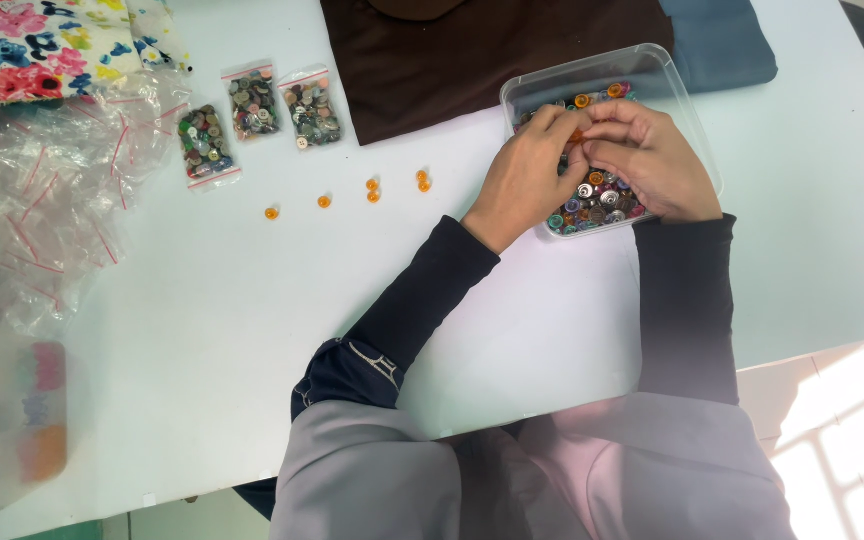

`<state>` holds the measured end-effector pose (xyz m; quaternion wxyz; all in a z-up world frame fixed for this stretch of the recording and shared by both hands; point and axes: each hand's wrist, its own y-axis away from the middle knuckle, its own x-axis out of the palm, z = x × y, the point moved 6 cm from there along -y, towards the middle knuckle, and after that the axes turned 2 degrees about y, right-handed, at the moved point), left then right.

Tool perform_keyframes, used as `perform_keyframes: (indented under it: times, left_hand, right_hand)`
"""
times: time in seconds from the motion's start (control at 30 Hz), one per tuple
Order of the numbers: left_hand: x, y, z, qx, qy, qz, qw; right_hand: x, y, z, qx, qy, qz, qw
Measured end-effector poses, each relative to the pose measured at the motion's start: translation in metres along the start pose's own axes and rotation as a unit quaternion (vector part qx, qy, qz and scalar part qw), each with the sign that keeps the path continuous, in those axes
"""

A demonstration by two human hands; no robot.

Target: Sorting buttons from a container and placing them into small plastic bags

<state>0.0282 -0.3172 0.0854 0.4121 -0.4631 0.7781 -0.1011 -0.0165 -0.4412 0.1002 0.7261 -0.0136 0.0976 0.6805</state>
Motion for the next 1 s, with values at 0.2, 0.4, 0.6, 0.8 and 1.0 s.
perform_keyframes:
  times: [0.2,0.4,0.6,0.8,1.0]
  left_hand:
    - [-0.005,0.002,-0.003,0.009,0.065,-0.02,0.998]
    - [-0.001,0.01,-0.005,0.078,-0.156,-0.107,0.979]
    - [-0.017,0.02,-0.005,0.068,-0.073,-0.151,0.984]
    - [-0.078,0.057,0.007,0.061,-0.015,-0.196,0.979]
    - [-0.123,0.132,0.064,0.048,-0.101,-0.126,0.986]
  right_hand:
    - [0.003,-0.001,0.001,0.005,-0.012,0.001,1.0]
    - [-0.018,-0.014,-0.026,-0.12,0.176,-0.115,0.97]
    - [-0.018,0.008,-0.001,-0.334,0.388,-0.374,0.773]
    - [0.059,0.058,0.057,-0.496,0.355,-0.368,0.702]
    - [0.16,0.064,0.034,-0.497,0.313,-0.241,0.772]
